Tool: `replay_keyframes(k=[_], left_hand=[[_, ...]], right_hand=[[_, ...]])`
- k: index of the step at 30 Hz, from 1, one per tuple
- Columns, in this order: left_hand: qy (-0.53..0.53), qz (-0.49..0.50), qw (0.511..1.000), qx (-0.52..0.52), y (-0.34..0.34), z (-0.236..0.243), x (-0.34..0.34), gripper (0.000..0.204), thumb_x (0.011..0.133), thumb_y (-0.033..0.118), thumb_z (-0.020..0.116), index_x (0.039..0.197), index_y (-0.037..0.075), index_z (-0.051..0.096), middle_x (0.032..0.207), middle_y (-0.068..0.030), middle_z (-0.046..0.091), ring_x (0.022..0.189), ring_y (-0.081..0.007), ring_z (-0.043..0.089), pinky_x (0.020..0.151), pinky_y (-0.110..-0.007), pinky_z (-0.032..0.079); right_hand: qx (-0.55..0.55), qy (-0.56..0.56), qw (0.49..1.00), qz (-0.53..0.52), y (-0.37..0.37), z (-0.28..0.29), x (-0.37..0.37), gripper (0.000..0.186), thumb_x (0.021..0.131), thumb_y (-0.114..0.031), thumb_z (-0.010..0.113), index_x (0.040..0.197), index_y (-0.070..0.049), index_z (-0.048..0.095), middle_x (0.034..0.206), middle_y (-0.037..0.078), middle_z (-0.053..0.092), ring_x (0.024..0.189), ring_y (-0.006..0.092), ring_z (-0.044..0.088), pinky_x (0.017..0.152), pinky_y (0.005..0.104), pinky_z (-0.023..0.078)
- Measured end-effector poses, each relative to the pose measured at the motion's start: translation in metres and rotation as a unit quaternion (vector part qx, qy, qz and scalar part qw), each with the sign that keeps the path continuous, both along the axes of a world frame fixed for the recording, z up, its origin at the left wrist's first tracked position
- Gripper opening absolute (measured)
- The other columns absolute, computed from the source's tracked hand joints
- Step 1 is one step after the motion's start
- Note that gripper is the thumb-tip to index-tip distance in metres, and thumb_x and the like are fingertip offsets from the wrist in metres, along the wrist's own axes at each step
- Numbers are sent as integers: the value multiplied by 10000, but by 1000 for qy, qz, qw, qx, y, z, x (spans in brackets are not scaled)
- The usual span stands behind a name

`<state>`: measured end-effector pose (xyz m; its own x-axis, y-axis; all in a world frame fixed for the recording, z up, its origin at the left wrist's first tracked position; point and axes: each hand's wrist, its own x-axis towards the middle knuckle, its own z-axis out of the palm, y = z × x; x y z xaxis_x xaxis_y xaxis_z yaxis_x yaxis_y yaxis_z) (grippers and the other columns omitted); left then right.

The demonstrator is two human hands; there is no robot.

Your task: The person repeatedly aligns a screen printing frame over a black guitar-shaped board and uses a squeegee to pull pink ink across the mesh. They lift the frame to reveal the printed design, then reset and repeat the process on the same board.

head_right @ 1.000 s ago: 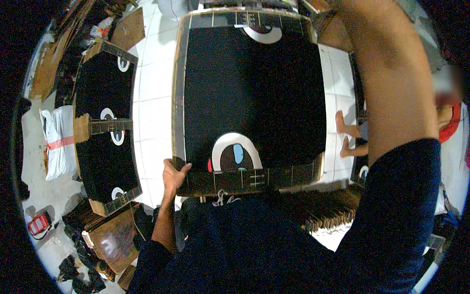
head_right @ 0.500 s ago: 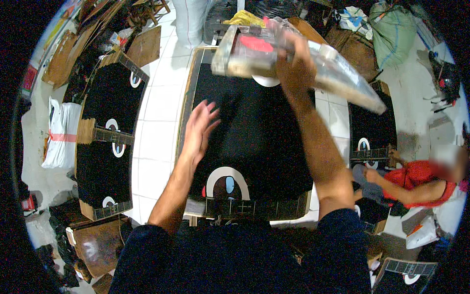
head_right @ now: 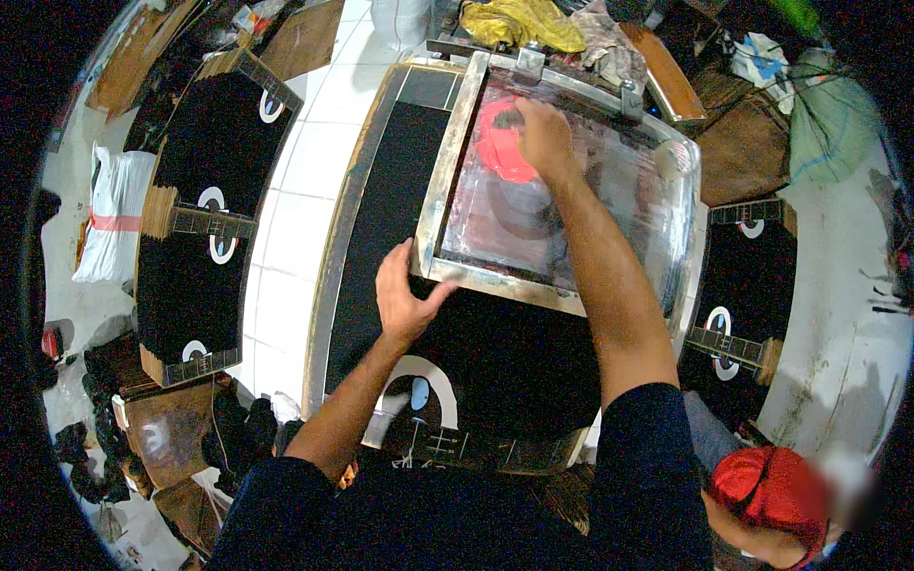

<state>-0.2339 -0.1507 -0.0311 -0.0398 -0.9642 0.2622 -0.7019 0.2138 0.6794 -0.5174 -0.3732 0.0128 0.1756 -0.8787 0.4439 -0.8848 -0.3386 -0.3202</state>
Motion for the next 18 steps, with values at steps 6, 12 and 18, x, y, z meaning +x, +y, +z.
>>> replay_keyframes(k=[6, 12, 18], left_hand=[[-106, -75, 991, 30, -10, -13, 5, 1153, 696, 473, 923, 1533, -55, 332, 1491, -262, 478, 1457, -402, 414, 1236, -585, 269], [-112, -86, 990, 19, -9, -17, 5, 1240, 659, 442, 938, 1572, -39, 250, 1516, -266, 435, 1468, -419, 387, 1231, -605, 265], [-112, -93, 989, 21, -11, -15, 6, 1241, 668, 453, 930, 1581, -25, 239, 1533, -254, 415, 1478, -416, 371, 1242, -602, 247]], right_hand=[[75, 82, 993, 41, -36, -18, -3, 346, 769, -18, 666, 1111, -70, 648, 1071, 165, 694, 1040, 414, 642, 884, 531, 513], [159, 98, 979, 84, 14, 4, -20, 363, 731, 23, 679, 1079, -81, 667, 1070, 159, 701, 1034, 384, 657, 859, 507, 527], [55, 94, 993, 50, -55, -4, -6, 419, 737, 5, 694, 1145, -87, 670, 1102, 132, 712, 1043, 372, 663, 879, 502, 531]])
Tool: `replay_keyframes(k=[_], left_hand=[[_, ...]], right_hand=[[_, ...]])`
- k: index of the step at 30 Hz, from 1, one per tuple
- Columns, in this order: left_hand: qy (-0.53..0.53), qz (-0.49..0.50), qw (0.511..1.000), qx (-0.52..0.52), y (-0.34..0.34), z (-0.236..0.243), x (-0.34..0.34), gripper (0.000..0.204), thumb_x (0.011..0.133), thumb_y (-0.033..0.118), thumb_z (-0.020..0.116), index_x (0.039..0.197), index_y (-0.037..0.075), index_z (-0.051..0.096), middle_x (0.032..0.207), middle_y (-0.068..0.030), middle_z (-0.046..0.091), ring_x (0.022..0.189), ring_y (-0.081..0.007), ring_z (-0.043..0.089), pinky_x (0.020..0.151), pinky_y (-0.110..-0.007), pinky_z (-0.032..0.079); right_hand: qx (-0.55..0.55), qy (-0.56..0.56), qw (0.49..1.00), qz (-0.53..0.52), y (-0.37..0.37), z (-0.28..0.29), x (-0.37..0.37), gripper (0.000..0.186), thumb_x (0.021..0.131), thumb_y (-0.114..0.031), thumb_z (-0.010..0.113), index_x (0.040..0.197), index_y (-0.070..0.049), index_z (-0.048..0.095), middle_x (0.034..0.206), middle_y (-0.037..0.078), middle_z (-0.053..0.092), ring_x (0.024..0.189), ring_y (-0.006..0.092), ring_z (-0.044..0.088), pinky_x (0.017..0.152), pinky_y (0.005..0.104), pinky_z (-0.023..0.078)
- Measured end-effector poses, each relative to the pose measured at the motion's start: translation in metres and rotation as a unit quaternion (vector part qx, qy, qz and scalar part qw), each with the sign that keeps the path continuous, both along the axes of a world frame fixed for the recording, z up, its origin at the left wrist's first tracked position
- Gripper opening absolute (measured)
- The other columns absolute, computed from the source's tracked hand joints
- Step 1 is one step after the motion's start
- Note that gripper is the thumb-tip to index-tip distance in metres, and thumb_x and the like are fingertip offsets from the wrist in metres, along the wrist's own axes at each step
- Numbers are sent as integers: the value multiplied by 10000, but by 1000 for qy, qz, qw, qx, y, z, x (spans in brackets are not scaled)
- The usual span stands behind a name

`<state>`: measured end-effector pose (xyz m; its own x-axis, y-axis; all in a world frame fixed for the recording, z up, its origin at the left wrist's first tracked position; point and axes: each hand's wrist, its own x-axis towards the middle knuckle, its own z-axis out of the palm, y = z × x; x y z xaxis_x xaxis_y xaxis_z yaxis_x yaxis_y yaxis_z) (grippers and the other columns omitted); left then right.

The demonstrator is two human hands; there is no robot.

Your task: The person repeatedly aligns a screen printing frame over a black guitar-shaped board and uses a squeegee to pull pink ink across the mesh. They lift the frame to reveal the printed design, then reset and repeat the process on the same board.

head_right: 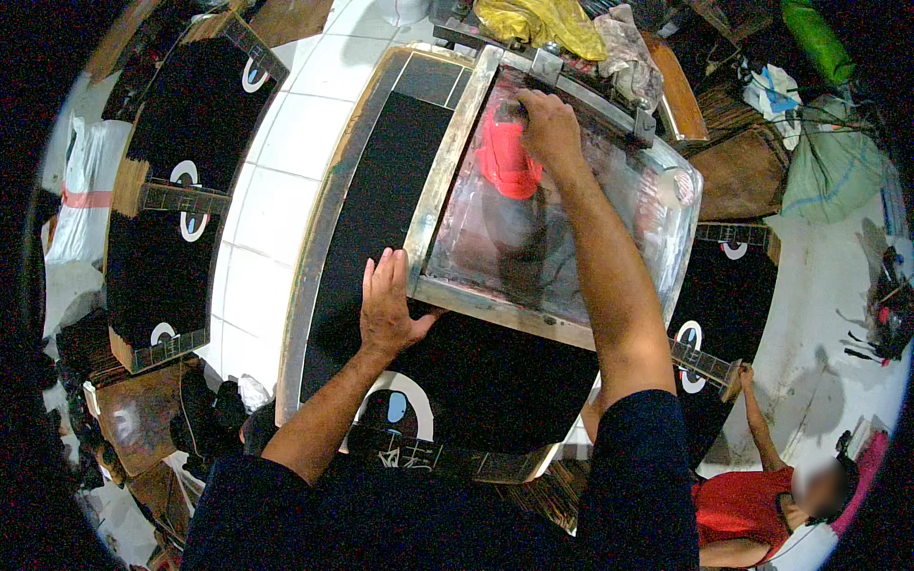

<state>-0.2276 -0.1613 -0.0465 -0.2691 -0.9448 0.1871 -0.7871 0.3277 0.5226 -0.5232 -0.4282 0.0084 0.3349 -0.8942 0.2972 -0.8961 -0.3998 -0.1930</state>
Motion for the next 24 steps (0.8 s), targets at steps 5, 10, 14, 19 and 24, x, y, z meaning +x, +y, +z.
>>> replay_keyframes(k=[5, 10, 14, 19, 24], left_hand=[[2, 2, 1000, 4, 2, -2, 0, 1239, 681, 457, 922, 1586, -20, 224, 1547, -249, 397, 1484, -408, 363, 1247, -600, 239], [21, -3, 1000, 21, 2, -2, 1, 1258, 668, 439, 930, 1586, -32, 211, 1591, -253, 350, 1506, -421, 327, 1257, -591, 218], [91, 23, 995, 17, -3, -4, 0, 1200, 687, 379, 933, 1577, -54, 252, 1595, -275, 371, 1519, -418, 326, 1266, -572, 208], [209, 18, 978, -1, 0, -10, 2, 1069, 740, 322, 913, 1548, -79, 341, 1542, -295, 455, 1437, -393, 475, 1197, -477, 401], [210, 25, 977, 21, 5, -10, 4, 1040, 736, 270, 919, 1563, -12, 356, 1564, -270, 442, 1395, -384, 523, 1055, -399, 546]], right_hand=[[34, 9, 999, -13, 14, -7, -1, 286, 819, -49, 682, 1101, -47, 633, 1034, 162, 678, 1030, 418, 630, 866, 523, 508], [65, 40, 997, -12, 94, 1, -8, 240, 827, -25, 686, 1053, -80, 625, 1009, 130, 642, 1005, 394, 611, 826, 515, 483], [45, 57, 997, -5, 109, 3, -6, 272, 829, -37, 704, 1084, -105, 640, 1046, 113, 643, 1054, 375, 609, 833, 477, 483], [8, -1, 999, 41, 79, 17, -11, 314, 812, -47, 723, 1117, -83, 656, 1074, 146, 682, 1038, 385, 649, 854, 487, 513], [99, -64, 993, 0, 71, 34, -19, 357, 772, -69, 764, 1120, -61, 684, 1042, 179, 722, 987, 411, 690, 851, 481, 551]])
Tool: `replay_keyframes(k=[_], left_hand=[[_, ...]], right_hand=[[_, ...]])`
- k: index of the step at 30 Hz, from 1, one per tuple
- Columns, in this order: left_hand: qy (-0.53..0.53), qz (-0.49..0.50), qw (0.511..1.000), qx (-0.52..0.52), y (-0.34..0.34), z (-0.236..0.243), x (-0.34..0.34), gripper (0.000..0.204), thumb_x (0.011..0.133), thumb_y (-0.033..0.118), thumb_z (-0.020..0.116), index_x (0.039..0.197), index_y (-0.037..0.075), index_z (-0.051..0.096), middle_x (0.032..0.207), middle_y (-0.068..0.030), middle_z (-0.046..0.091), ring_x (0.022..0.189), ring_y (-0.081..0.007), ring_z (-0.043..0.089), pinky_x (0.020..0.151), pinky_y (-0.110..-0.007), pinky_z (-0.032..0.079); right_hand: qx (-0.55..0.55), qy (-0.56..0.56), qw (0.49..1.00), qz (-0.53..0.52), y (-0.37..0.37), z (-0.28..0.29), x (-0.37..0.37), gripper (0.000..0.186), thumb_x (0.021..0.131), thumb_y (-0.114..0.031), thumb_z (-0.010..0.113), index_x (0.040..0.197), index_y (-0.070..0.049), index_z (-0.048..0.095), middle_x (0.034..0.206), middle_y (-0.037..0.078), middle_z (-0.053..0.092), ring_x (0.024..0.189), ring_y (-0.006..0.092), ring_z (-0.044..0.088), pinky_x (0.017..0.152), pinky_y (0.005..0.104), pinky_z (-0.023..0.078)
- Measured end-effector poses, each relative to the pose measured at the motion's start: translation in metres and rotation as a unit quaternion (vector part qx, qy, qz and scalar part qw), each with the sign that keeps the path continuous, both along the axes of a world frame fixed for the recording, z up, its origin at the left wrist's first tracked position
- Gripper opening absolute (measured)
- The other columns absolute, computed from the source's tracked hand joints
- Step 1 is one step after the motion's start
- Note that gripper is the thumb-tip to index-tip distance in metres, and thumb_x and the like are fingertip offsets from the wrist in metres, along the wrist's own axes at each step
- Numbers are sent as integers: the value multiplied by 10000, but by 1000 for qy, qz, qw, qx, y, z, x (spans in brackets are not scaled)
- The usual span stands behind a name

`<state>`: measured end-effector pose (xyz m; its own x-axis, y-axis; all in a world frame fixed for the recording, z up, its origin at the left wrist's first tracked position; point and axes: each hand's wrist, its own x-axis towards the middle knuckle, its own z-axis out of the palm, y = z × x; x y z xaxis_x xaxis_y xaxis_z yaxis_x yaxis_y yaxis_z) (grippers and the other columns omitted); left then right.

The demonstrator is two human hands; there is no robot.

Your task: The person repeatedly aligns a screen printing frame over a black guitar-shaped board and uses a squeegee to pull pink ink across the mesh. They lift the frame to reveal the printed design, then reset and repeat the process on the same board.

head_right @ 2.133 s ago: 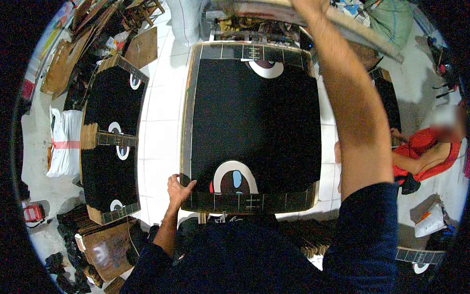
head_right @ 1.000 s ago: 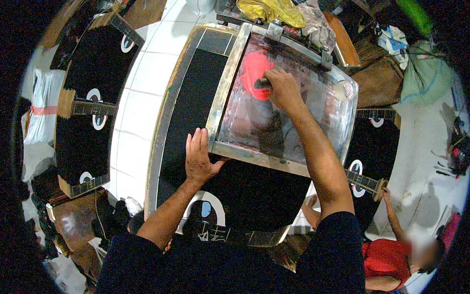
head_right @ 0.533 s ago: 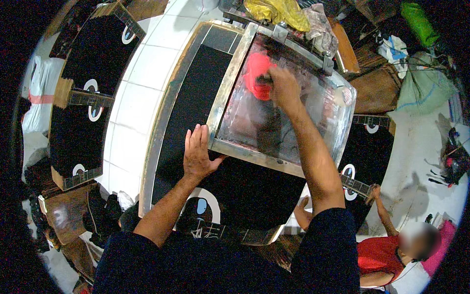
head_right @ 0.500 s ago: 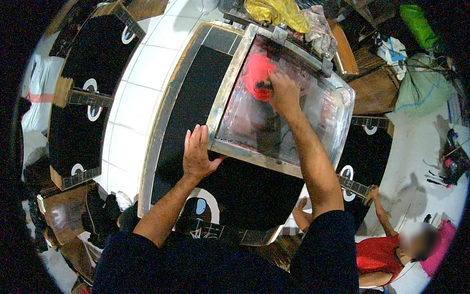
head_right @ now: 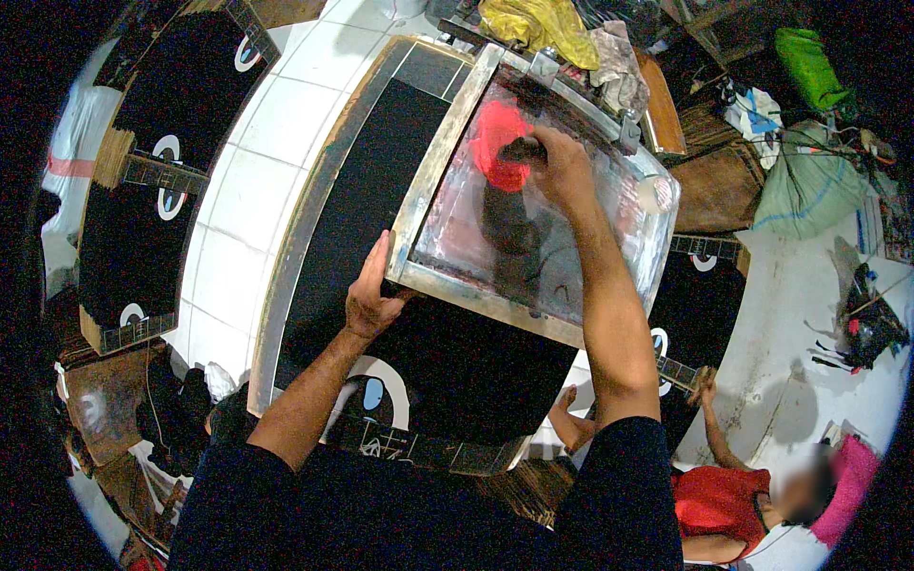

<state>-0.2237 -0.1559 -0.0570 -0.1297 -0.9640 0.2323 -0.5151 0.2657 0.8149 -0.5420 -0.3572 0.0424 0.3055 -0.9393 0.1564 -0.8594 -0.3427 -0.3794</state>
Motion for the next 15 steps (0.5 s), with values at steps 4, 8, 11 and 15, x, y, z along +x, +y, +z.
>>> replay_keyframes(k=[4, 8, 11, 15], left_hand=[[6, 3, 1000, -13, -3, 0, 0, 1025, 729, 244, 922, 1559, 4, 369, 1560, -262, 452, 1392, -372, 531, 1034, -393, 563], [2, 6, 1000, -25, -2, 0, 0, 1024, 717, 220, 927, 1554, 9, 376, 1552, -256, 465, 1375, -363, 552, 1016, -382, 574], [-9, 10, 999, -42, -1, 1, -1, 1015, 710, 219, 932, 1545, 10, 393, 1546, -251, 476, 1354, -361, 573, 997, -382, 586], [-5, 13, 999, -39, -2, 2, -3, 1003, 710, 229, 936, 1536, 11, 411, 1542, -245, 484, 1330, -361, 594, 972, -389, 602]], right_hand=[[6, 11, 999, 42, 9, -2, -1, 359, 775, -82, 779, 1123, -82, 692, 1046, 186, 730, 1002, 400, 702, 856, 473, 560], [-4, 33, 999, 37, -30, -8, 6, 386, 790, -55, 780, 1164, -55, 683, 1086, 184, 733, 1055, 387, 701, 881, 458, 551], [-12, 31, 999, 18, -61, -8, 9, 395, 790, -42, 779, 1172, -35, 675, 1104, 185, 732, 1084, 384, 696, 898, 452, 541], [-40, -6, 999, 4, -47, -15, 13, 306, 810, -96, 777, 1102, -61, 694, 1027, 184, 720, 992, 411, 683, 859, 490, 540]])
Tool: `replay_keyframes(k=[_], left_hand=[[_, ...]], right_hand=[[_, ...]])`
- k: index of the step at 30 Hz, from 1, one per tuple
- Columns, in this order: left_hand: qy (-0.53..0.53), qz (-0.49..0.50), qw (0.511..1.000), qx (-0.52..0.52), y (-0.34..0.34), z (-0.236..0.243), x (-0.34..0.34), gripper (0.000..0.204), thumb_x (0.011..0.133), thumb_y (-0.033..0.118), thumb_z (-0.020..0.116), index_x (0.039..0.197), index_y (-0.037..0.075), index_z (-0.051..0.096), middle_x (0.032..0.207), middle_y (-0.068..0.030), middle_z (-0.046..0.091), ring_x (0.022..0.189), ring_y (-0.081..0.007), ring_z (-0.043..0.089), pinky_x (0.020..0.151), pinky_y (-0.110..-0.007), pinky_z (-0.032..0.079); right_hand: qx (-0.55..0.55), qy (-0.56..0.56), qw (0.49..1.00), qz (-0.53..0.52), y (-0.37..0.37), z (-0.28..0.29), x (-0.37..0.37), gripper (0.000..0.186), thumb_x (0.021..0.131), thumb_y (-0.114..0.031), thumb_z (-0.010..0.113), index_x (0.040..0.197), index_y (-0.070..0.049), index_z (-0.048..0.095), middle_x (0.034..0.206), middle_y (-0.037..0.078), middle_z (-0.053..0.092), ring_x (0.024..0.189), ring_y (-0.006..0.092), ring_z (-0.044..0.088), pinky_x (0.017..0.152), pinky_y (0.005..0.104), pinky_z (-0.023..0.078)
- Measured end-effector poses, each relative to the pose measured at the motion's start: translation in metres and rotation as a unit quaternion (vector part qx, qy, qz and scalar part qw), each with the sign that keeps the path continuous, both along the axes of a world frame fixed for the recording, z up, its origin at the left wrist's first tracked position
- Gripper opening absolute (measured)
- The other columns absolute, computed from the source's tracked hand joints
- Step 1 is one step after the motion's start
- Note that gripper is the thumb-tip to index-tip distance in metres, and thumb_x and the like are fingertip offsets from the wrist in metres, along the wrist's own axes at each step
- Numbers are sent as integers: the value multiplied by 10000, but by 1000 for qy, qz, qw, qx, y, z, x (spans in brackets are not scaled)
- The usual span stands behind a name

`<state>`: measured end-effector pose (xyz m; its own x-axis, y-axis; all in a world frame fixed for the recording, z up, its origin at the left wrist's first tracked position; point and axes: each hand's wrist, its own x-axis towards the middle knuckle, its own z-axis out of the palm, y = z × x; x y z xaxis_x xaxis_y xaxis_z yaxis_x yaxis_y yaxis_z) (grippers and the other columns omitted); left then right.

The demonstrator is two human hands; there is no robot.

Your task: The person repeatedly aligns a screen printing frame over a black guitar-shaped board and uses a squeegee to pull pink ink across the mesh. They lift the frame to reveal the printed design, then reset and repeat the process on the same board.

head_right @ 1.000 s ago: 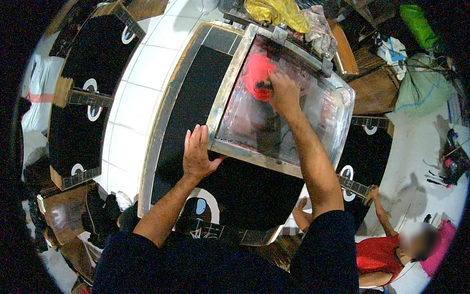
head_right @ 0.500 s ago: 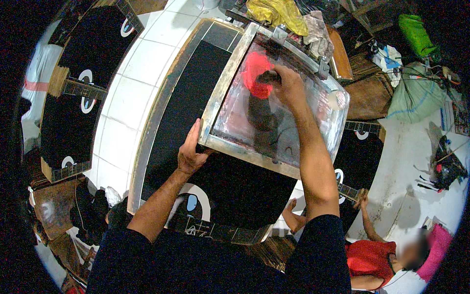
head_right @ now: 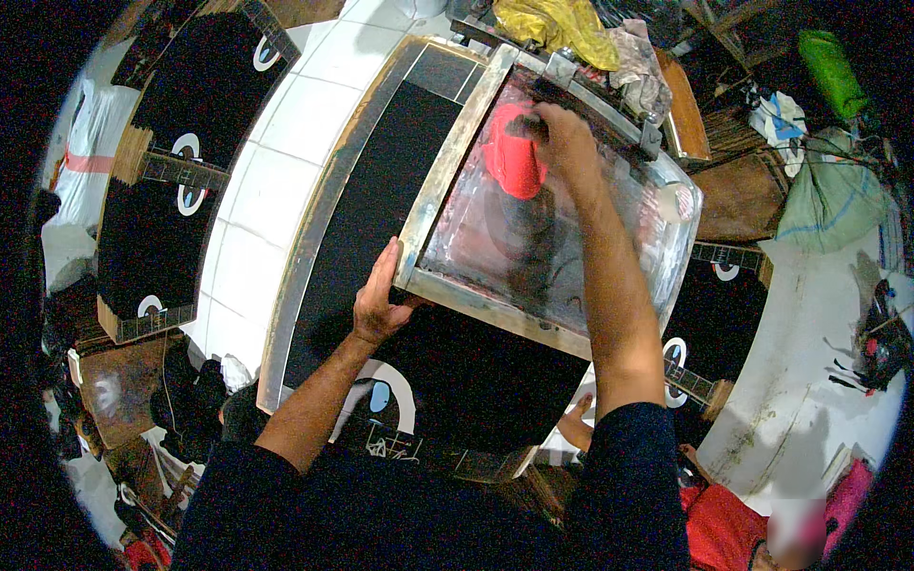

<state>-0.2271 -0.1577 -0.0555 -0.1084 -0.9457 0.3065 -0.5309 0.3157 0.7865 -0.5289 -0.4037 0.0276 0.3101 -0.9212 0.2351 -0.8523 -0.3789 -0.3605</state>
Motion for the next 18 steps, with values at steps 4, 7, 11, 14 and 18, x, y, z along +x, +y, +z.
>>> replay_keyframes(k=[4, 7, 11, 14, 18], left_hand=[[-2, -1, 1000, 18, 2, 0, 1, 1008, 713, 249, 936, 1539, 14, 409, 1539, -249, 484, 1326, -367, 594, 962, -395, 608], [-17, -2, 999, 31, 3, -1, 2, 1009, 724, 283, 929, 1544, 16, 404, 1534, -259, 483, 1327, -376, 589, 963, -399, 606], [-14, -3, 1000, -28, 1, -5, 1, 984, 752, 327, 905, 1541, 12, 410, 1524, -270, 489, 1332, -380, 584, 965, -412, 600], [16, -3, 999, -40, 3, 0, 1, 929, 767, 352, 888, 1510, -1, 457, 1514, -278, 496, 1343, -407, 565, 1001, -434, 576], [108, -6, 992, -58, 2, 46, -4, 927, 715, 235, 937, 1500, 18, 493, 1491, -273, 531, 1392, -410, 524, 1120, -446, 477]], right_hand=[[14, 46, 998, -33, 78, -11, 2, 365, 753, 16, 747, 1104, -70, 690, 1083, 143, 701, 1046, 371, 648, 895, 451, 511], [-13, -3, 999, -39, 115, -9, 5, 414, 743, 55, 711, 1129, -94, 695, 1119, 118, 696, 1097, 365, 630, 952, 438, 488], [-133, -19, 987, -91, 139, -4, 18, 510, 747, 55, 683, 1212, -156, 700, 1208, 85, 705, 1207, 317, 630, 1009, 453, 477], [-171, -40, 971, -163, 178, 3, 37, 431, 823, -29, 665, 1229, -166, 708, 1256, 90, 712, 1227, 313, 642, 1023, 458, 470], [-232, -171, 938, -190, 239, 27, 75, 275, 1011, -227, 589, 1238, -118, 702, 1267, 127, 724, 1166, 340, 688, 997, 455, 497]])
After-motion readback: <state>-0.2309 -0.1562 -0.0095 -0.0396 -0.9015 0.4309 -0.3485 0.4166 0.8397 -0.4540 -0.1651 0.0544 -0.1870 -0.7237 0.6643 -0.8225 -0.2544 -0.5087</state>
